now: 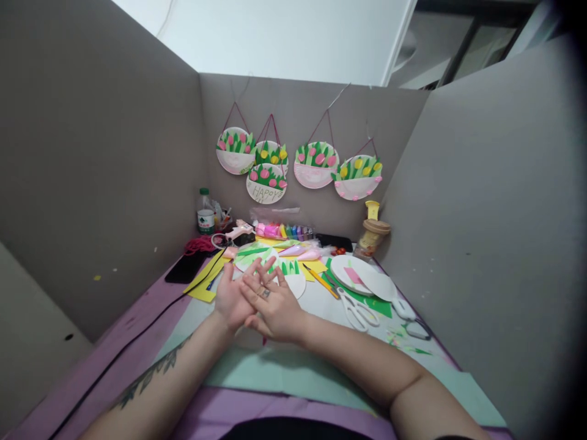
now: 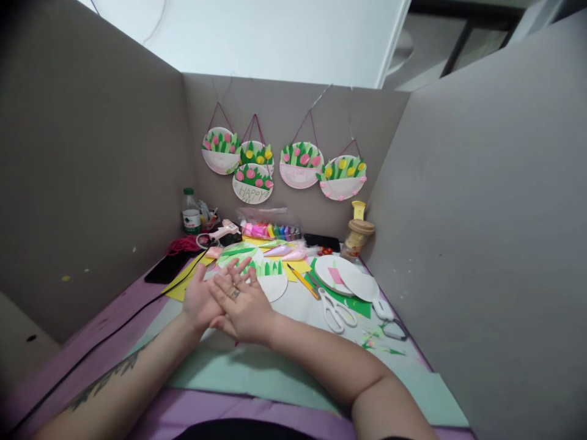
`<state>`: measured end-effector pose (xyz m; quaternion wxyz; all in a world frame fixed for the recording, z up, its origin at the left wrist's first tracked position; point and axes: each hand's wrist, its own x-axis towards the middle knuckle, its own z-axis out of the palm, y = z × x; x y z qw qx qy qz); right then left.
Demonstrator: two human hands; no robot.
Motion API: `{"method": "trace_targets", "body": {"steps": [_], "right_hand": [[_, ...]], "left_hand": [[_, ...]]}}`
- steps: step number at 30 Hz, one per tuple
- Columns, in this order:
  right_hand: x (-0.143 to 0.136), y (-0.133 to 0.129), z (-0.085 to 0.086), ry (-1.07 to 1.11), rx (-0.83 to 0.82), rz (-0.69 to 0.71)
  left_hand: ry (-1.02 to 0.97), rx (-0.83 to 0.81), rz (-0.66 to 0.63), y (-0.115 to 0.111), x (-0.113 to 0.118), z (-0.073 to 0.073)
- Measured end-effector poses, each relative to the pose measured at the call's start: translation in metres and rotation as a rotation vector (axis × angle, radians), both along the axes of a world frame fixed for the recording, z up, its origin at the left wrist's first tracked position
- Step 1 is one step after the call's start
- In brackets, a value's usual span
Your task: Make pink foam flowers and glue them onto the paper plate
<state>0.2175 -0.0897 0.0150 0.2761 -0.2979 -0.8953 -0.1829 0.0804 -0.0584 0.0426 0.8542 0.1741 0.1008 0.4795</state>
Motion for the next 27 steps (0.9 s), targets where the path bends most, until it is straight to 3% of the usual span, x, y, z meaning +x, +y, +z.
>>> {"method": "trace_targets", "body": {"steps": [3, 8, 11, 14, 17, 22, 27], "right_hand": [[-0.0001, 0.0001, -0.0016, -0.040, -0.034, 0.012], [-0.0013, 0.0056, 0.0001, -0.064, -0.060, 0.000], [0.0015, 0.0064, -0.0021, -0.035, -0.023, -0.027], [0.0010, 0.0033, -0.0069, -0.043, 0.002, 0.048], [-0.0017, 0.0044, -0.0071, -0.058, 0.007, 0.089], [0.0012, 0.0099, -0.0054, -0.054, 0.019, 0.015], [-0.0006, 0.0086, -0.0033, -0.082, 0.045, 0.097]], "left_hand": [[-0.019, 0.003, 0.059, 0.0031, -0.0023, -0.0001], [0.024, -0.018, -0.003, 0.0025, -0.0003, -0.0033], [0.002, -0.014, 0.039, 0.0034, -0.0029, 0.0001], [-0.015, 0.002, 0.092, 0.0043, -0.0050, 0.0018], [0.011, -0.011, 0.051, 0.0025, -0.0029, 0.0000], [-0.032, 0.001, 0.029, 0.0040, -0.0043, -0.0011], [-0.020, 0.052, -0.037, 0.0047, -0.0049, -0.0060]]}}
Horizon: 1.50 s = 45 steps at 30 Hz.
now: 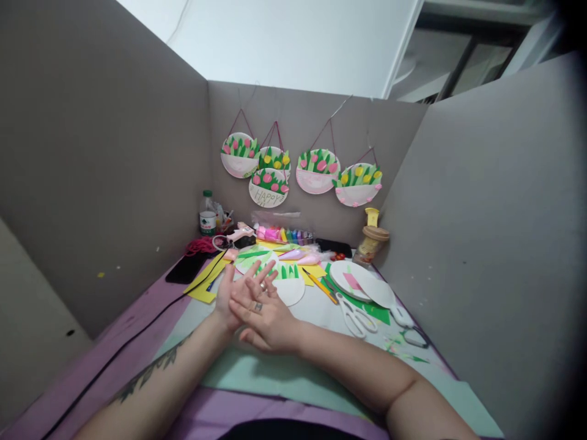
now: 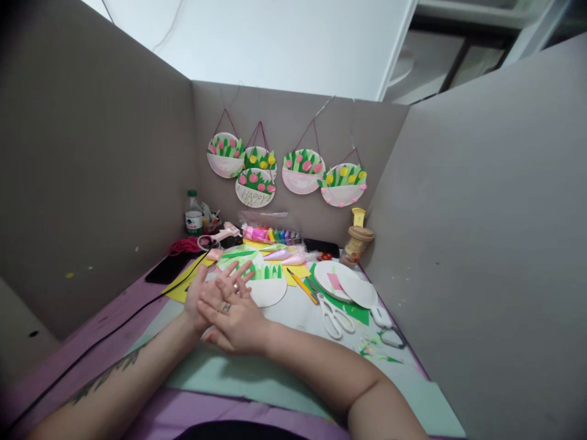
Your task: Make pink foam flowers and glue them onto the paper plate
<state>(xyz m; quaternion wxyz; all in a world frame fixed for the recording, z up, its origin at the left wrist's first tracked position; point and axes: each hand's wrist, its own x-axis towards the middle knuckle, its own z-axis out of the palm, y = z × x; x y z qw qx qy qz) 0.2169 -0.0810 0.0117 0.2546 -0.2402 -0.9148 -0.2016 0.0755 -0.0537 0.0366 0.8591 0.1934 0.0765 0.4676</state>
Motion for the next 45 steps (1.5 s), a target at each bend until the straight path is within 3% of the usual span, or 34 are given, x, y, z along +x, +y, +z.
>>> {"method": "trace_targets", "body": {"steps": [5, 9, 12, 16, 20, 25, 28, 31, 34, 38, 45], "right_hand": [[0.002, 0.002, 0.003, 0.041, 0.044, -0.072], [-0.001, -0.002, 0.000, -0.018, 0.040, 0.023], [-0.001, 0.000, 0.003, 0.000, 0.043, 0.013], [0.007, 0.004, 0.004, 0.050, 0.067, -0.079], [0.004, 0.003, 0.000, -0.016, 0.036, -0.022], [0.003, 0.011, 0.007, 0.019, 0.031, -0.051], [0.010, 0.010, 0.008, 0.047, 0.039, -0.076], [0.011, 0.006, 0.004, 0.005, 0.021, -0.013], [0.005, 0.007, 0.003, -0.027, -0.014, 0.022], [0.007, 0.014, 0.009, 0.016, -0.044, -0.057], [0.015, 0.007, 0.008, -0.030, -0.110, -0.061]], "left_hand": [[-0.051, 0.022, -0.040, 0.002, -0.003, 0.002], [-0.026, 0.082, -0.011, 0.006, -0.004, -0.004], [-0.006, 0.080, -0.054, 0.003, -0.001, -0.008], [-0.065, 0.039, -0.035, 0.002, -0.004, 0.001], [-0.079, 0.054, 0.029, 0.004, -0.005, 0.002], [-0.031, -0.018, -0.032, -0.001, 0.001, 0.002], [-0.050, -0.016, 0.029, 0.000, -0.004, 0.010], [-0.068, 0.007, 0.092, 0.003, -0.007, 0.012], [-0.044, -0.030, 0.066, 0.001, -0.002, 0.006], [-0.020, -0.092, -0.001, -0.003, 0.003, 0.005], [-0.001, -0.076, 0.125, 0.001, 0.000, 0.009]]}}
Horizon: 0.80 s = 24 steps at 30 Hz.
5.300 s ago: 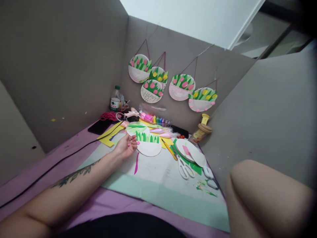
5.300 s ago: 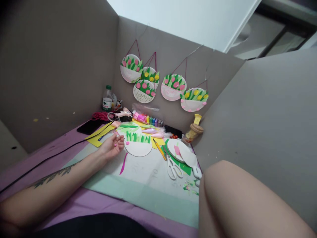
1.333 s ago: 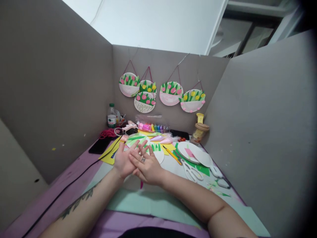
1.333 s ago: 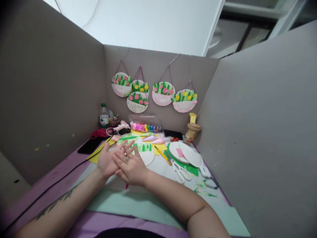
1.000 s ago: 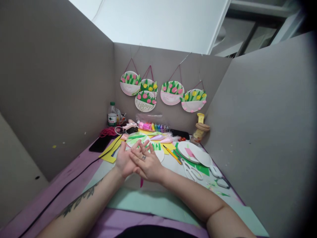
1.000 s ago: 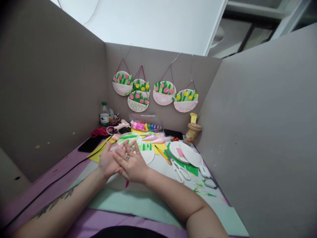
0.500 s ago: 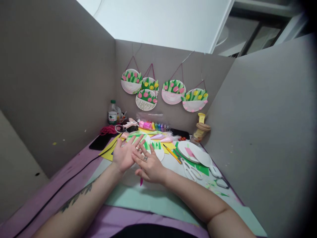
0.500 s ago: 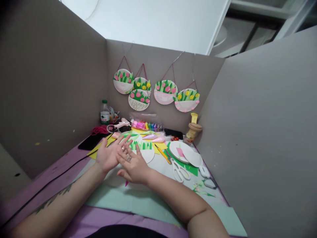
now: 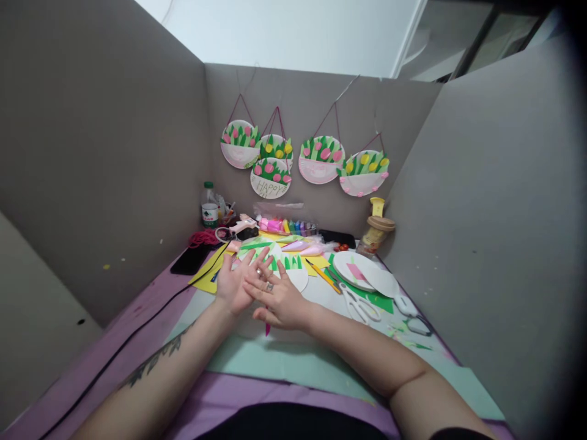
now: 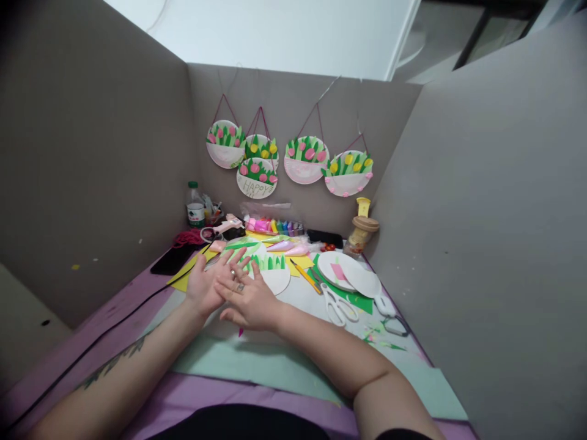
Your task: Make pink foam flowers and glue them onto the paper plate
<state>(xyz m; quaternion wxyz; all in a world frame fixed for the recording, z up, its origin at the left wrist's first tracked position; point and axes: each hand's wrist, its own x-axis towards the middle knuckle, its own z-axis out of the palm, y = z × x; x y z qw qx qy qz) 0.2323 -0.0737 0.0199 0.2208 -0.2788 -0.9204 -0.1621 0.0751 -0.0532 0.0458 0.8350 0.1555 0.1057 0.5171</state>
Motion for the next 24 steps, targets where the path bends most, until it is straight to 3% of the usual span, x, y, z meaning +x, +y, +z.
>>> {"method": "trace_targets", "body": {"steps": [4, 8, 13, 19, 24], "right_hand": [[-0.002, 0.001, 0.000, 0.033, 0.028, -0.032], [0.000, 0.002, 0.000, 0.038, 0.051, 0.007], [0.001, 0.005, 0.000, 0.092, 0.096, -0.028], [0.000, 0.003, 0.000, 0.109, 0.125, 0.029], [0.000, 0.005, 0.001, 0.168, 0.121, -0.021]], "left_hand": [[0.004, -0.020, -0.069, -0.001, 0.002, -0.003], [0.030, 0.006, -0.023, -0.001, 0.001, -0.003], [0.048, 0.001, -0.089, -0.003, 0.002, 0.001], [0.070, -0.012, -0.069, -0.002, 0.001, 0.002], [0.073, -0.027, -0.068, -0.005, 0.001, 0.008]]}}
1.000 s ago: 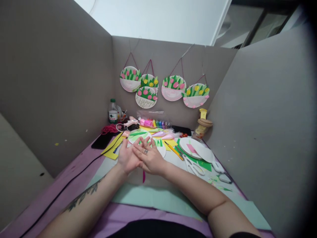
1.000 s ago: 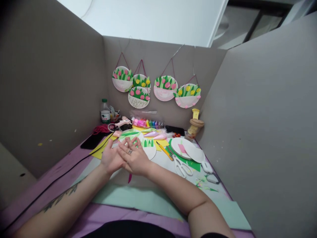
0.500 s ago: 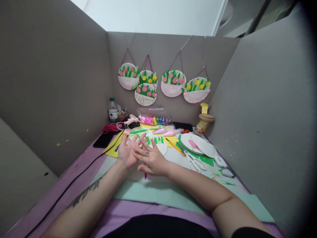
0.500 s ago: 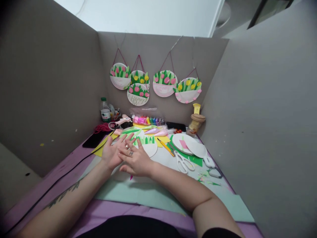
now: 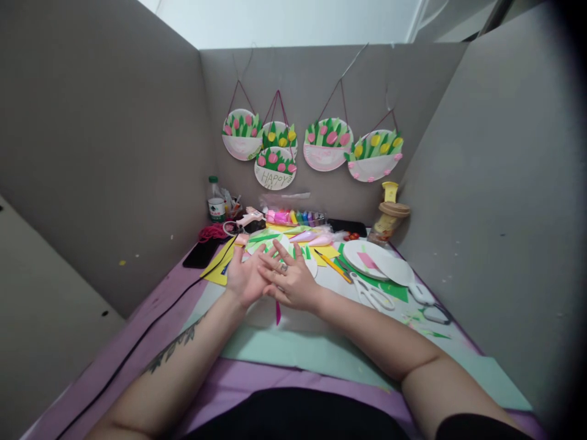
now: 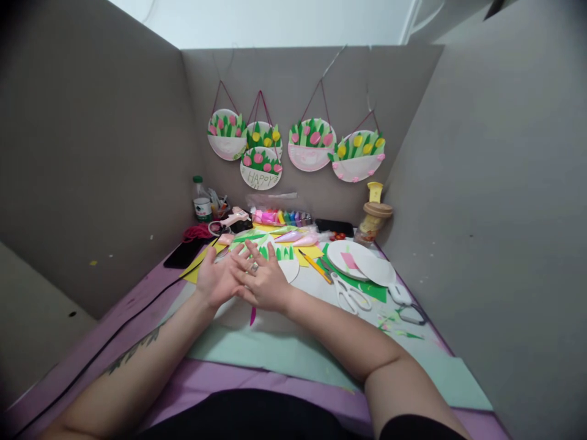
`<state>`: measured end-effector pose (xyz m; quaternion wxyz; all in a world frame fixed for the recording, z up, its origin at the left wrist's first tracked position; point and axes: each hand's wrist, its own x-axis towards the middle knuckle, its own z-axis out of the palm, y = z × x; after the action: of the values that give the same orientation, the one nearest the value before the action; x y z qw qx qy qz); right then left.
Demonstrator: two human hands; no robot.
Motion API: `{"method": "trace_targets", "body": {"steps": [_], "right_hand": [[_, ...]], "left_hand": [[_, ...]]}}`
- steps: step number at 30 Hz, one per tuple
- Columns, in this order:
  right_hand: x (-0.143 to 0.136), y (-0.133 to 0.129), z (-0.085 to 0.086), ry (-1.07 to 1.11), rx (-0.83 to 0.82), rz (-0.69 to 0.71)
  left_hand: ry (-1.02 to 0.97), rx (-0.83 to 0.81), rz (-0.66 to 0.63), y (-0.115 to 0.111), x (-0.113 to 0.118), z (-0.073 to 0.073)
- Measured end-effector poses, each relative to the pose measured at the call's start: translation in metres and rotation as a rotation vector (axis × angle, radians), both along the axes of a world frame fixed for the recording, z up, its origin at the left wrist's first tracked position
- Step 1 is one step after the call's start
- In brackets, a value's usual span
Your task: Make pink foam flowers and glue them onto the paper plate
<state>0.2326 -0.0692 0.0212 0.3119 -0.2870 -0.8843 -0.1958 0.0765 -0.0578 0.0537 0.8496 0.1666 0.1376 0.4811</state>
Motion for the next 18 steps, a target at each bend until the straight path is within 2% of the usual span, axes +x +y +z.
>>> {"method": "trace_targets", "body": {"steps": [3, 10, 15, 18], "right_hand": [[0.0011, 0.0003, 0.0000, -0.012, -0.011, 0.029], [0.0031, 0.0018, 0.0050, 0.041, 0.006, 0.001], [0.0014, 0.0012, 0.0051, 0.030, 0.045, 0.078], [0.0017, 0.0029, 0.0054, 0.045, 0.043, 0.044]], "left_hand": [[0.000, 0.002, 0.030, -0.0002, -0.0002, 0.0005], [0.008, 0.018, -0.033, 0.0004, 0.0007, -0.0034], [0.035, 0.009, -0.012, -0.0010, 0.0011, -0.0025], [0.015, 0.007, -0.048, -0.0015, 0.0013, -0.0020]]}}
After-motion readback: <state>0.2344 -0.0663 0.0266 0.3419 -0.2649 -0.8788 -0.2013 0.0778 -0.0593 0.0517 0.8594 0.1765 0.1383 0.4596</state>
